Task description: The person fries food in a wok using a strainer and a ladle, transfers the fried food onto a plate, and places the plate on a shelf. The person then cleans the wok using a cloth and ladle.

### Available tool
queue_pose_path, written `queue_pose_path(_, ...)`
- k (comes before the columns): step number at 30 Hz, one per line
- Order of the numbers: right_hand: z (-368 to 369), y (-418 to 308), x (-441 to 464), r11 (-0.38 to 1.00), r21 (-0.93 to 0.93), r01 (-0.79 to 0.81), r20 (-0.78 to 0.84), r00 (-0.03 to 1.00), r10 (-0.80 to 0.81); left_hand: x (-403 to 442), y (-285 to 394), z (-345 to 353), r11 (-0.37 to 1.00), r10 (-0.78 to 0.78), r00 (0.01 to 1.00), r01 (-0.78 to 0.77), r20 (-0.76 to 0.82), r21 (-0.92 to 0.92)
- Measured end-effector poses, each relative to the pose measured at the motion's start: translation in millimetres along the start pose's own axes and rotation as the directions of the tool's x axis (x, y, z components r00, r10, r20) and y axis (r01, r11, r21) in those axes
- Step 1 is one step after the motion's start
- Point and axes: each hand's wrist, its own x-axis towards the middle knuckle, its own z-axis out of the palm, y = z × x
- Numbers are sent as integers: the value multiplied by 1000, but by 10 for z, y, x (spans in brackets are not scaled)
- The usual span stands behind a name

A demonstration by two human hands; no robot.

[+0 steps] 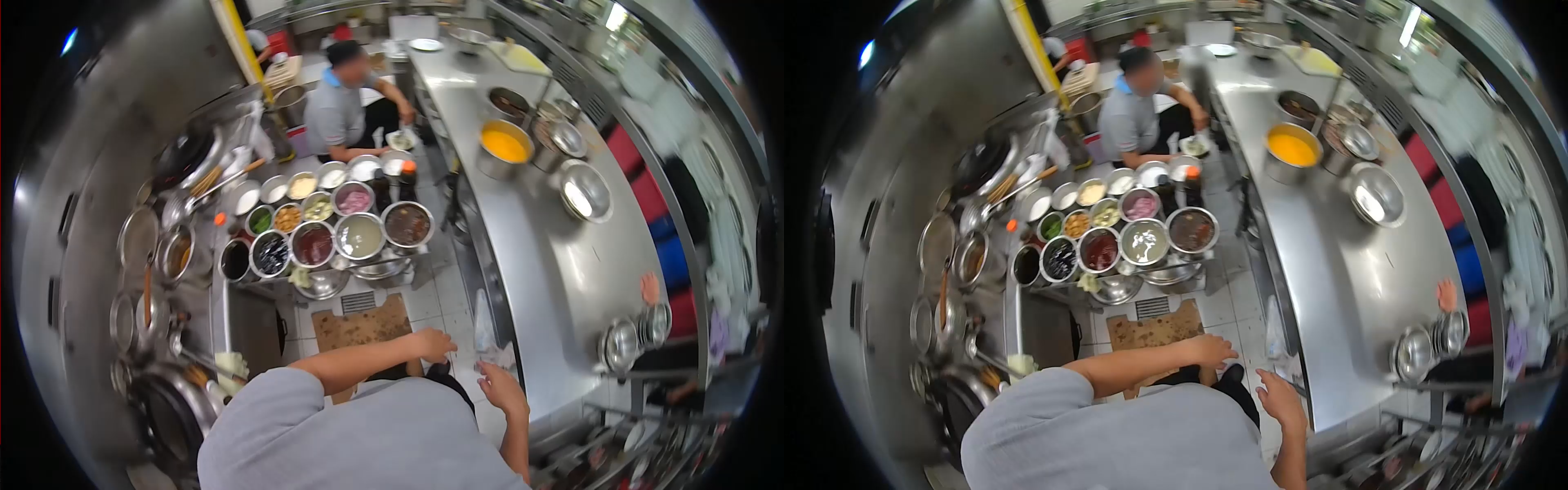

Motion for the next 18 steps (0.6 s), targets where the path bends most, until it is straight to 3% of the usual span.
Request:
queue_pose_path(3,-108,-144,452,988,-90,122,100,988,-113,-430,-211,203,989,-100,979,79,-179,-122)
queue_pose_path(5,-147,-329,841,976,-93,199,109,976,-189,-774,-157,253,955,-258,935,208,-244,-212)
queue_pose_path(6,-128,-363,1069,940,-116,320,125,944,-306,-940,-105,236,934,-328,905,269,-271,-234)
queue_pose_path(10,131,-562,1990,807,-157,570,387,787,-480,-1536,146,472,796,-591,697,421,-406,-436)
queue_pose_path(11,197,-676,2179,779,-130,613,428,744,-513,-1701,225,531,754,-644,659,461,-388,-468)
queue_pose_path(13,259,-1003,2457,595,-254,763,500,630,-594,-1983,404,590,656,-745,536,479,-397,-583)
queue_pose_path(18,567,-1982,2678,461,-169,871,534,474,-700,-2556,826,834,410,-909,309,551,-279,-727)
